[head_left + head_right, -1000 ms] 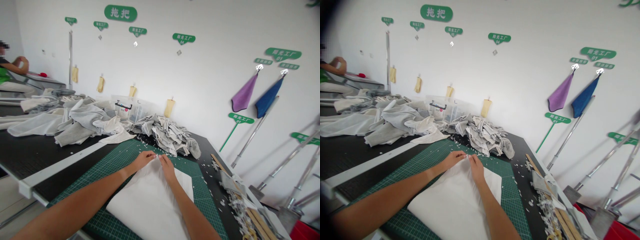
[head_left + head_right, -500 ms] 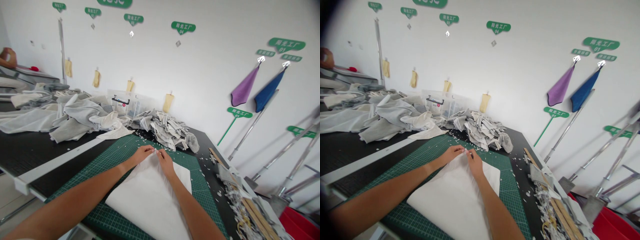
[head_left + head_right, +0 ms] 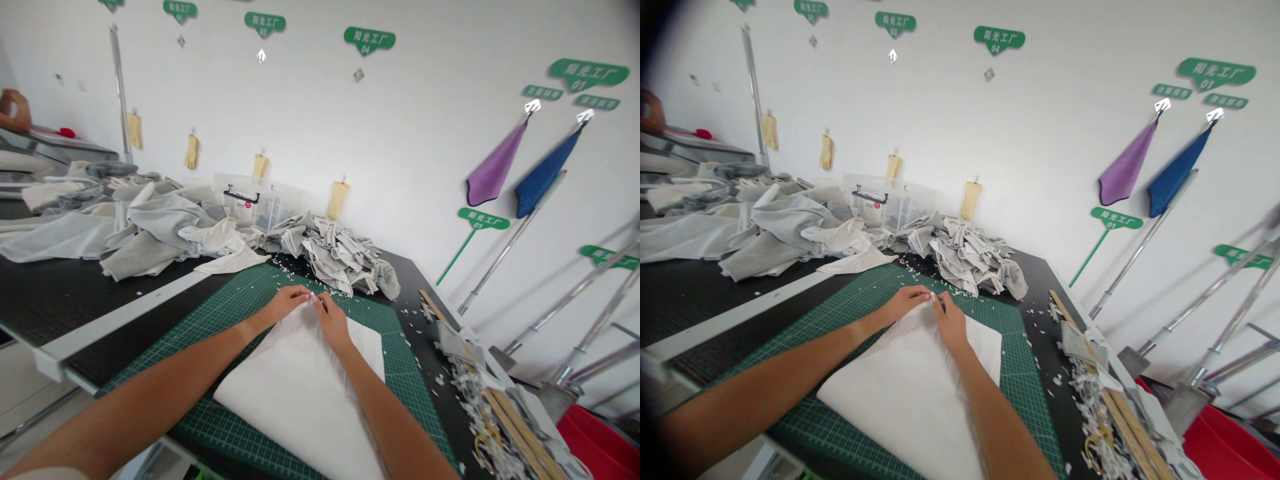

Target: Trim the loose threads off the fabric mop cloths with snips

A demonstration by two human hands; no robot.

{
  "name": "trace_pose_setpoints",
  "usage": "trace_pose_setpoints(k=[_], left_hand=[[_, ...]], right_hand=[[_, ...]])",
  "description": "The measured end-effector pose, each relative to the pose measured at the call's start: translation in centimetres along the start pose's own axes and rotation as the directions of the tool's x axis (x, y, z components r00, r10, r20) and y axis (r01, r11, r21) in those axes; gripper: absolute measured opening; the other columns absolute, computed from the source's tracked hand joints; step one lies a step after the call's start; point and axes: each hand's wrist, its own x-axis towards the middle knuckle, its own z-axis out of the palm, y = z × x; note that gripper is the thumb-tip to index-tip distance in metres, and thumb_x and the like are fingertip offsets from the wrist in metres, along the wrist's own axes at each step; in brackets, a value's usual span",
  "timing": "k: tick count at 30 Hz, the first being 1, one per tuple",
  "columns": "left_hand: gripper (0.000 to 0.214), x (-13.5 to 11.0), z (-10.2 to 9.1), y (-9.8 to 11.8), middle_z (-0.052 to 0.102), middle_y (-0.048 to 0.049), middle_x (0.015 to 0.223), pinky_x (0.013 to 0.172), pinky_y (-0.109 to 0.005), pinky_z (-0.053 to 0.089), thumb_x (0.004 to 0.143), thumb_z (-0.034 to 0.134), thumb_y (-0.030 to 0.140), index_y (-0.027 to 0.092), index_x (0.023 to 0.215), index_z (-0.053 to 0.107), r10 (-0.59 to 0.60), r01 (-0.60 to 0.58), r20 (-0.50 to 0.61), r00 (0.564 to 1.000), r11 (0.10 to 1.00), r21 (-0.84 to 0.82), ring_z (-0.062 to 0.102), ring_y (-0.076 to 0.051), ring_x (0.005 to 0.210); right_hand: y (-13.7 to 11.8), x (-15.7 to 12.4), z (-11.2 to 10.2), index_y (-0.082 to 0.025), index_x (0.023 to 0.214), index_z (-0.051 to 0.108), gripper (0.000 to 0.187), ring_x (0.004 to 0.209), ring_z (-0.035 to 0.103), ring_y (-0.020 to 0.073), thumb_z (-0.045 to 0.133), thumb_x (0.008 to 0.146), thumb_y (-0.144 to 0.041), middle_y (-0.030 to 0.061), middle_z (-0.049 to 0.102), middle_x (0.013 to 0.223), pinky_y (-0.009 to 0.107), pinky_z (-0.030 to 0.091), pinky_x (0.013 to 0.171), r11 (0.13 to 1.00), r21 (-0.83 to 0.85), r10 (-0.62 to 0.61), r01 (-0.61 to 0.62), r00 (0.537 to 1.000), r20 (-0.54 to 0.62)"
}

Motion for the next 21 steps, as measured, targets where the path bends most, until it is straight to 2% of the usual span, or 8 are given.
trace_pose_setpoints(k=[10,21], left_hand=[[0.039,0.04,0.03,-0.2,0.074,-0.0057,0.092,0.076,-0.028,0.048,0.088,0.058,0.05,0.015,0.097,0.074,-0.011,0.011,0.0,1.0,1.0,0.0,0.064,-0.019,0.086],[0.041,-0.23,-0.04,-0.04,0.076,-0.0048,0.089,0.071,-0.027,0.047,0.086,0.059,0.051,0.016,0.095,0.078,-0.107,0.107,-0.003,0.994,0.994,0.013,0.065,-0.02,0.082]], right_hand=[[-0.06,-0.14,0.02,-0.027,0.098,0.058,0.04,0.069,0.06,0.0174,0.032,0.101,-0.058,-0.003,0.062,0.075,0.024,0.033,0.062,0.999,-0.036,-0.01,0.01,1.0,0.016],[-0.2,-0.15,-0.18,-0.027,0.097,0.057,0.039,0.067,0.06,0.0176,0.032,0.101,-0.058,-0.003,0.063,0.076,0.024,0.032,0.06,0.998,-0.058,-0.019,0.021,0.999,0.043]])
